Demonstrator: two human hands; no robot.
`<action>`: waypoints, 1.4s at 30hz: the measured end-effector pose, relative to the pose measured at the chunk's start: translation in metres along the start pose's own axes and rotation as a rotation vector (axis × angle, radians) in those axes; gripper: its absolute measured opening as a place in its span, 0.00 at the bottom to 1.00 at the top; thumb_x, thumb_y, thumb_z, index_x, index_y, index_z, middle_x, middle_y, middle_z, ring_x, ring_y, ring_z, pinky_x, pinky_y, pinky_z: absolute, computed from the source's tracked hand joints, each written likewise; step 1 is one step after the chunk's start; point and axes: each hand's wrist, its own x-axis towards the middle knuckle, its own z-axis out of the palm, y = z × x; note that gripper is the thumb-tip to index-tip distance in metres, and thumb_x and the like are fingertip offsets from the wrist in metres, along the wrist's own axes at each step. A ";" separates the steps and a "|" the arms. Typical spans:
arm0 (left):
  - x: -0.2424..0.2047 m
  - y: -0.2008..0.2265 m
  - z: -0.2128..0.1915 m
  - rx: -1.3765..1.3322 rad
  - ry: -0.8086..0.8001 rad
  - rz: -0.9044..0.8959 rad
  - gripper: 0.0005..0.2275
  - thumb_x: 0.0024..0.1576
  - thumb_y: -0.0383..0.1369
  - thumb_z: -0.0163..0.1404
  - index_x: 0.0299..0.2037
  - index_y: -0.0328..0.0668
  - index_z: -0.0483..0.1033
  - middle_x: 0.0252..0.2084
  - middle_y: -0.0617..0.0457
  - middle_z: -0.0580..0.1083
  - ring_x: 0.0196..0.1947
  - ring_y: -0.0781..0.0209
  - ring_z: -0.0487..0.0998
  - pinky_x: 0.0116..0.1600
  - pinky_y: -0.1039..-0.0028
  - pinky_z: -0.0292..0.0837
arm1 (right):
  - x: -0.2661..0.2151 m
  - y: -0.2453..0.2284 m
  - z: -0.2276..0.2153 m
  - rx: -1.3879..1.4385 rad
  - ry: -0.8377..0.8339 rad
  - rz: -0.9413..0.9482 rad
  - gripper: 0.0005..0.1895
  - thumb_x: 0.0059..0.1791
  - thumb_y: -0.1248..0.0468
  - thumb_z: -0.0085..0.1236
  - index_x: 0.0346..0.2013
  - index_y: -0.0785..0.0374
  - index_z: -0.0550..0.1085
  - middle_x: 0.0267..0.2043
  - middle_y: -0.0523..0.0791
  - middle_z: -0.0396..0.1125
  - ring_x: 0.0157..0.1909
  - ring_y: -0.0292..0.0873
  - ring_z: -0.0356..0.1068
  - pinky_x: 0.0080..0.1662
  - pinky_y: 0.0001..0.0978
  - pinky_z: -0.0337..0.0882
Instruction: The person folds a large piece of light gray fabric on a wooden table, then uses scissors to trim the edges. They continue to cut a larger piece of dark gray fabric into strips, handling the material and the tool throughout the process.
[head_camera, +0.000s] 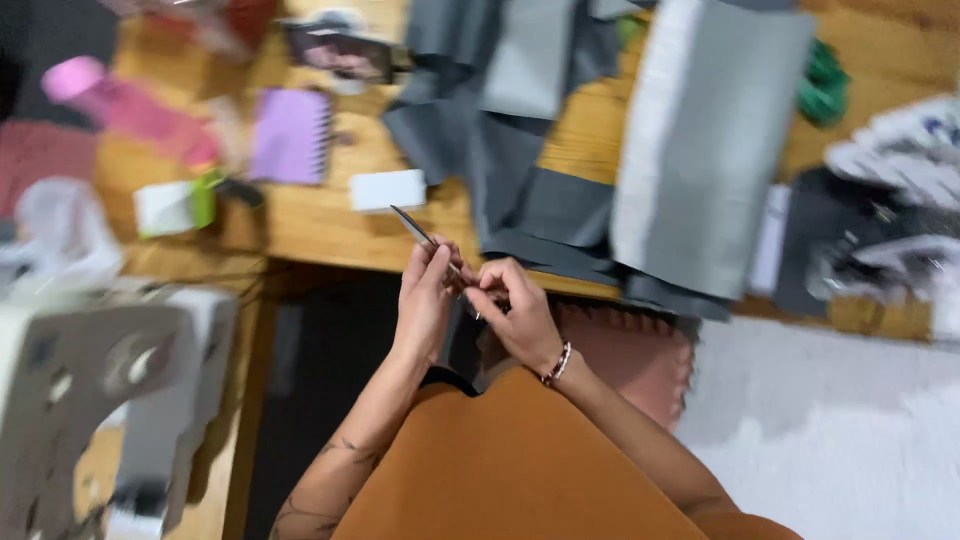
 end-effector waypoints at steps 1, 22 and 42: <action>0.010 -0.016 0.019 0.015 -0.037 -0.023 0.05 0.67 0.31 0.40 0.44 0.39 0.67 0.32 0.54 0.65 0.29 0.62 0.77 0.35 0.80 0.69 | -0.001 0.013 -0.021 -0.010 0.041 0.019 0.11 0.52 0.65 0.60 0.36 0.64 0.66 0.37 0.51 0.68 0.38 0.50 0.73 0.39 0.33 0.76; 0.089 -0.118 0.148 0.515 -1.014 -0.655 0.16 0.59 0.32 0.57 0.56 0.39 0.72 0.44 0.47 0.76 0.48 0.57 0.81 0.54 0.60 0.77 | -0.098 0.115 -0.098 -0.192 0.814 0.856 0.09 0.39 0.74 0.65 0.31 0.68 0.74 0.37 0.51 0.70 0.44 0.58 0.74 0.43 0.41 0.80; 0.133 -0.248 0.107 1.337 -1.571 1.183 0.07 0.63 0.33 0.46 0.48 0.51 0.75 0.50 0.56 0.73 0.48 0.58 0.79 0.44 0.73 0.78 | -0.107 0.210 -0.145 0.301 0.993 0.855 0.19 0.40 0.57 0.77 0.20 0.58 0.70 0.18 0.43 0.68 0.28 0.34 0.67 0.37 0.22 0.66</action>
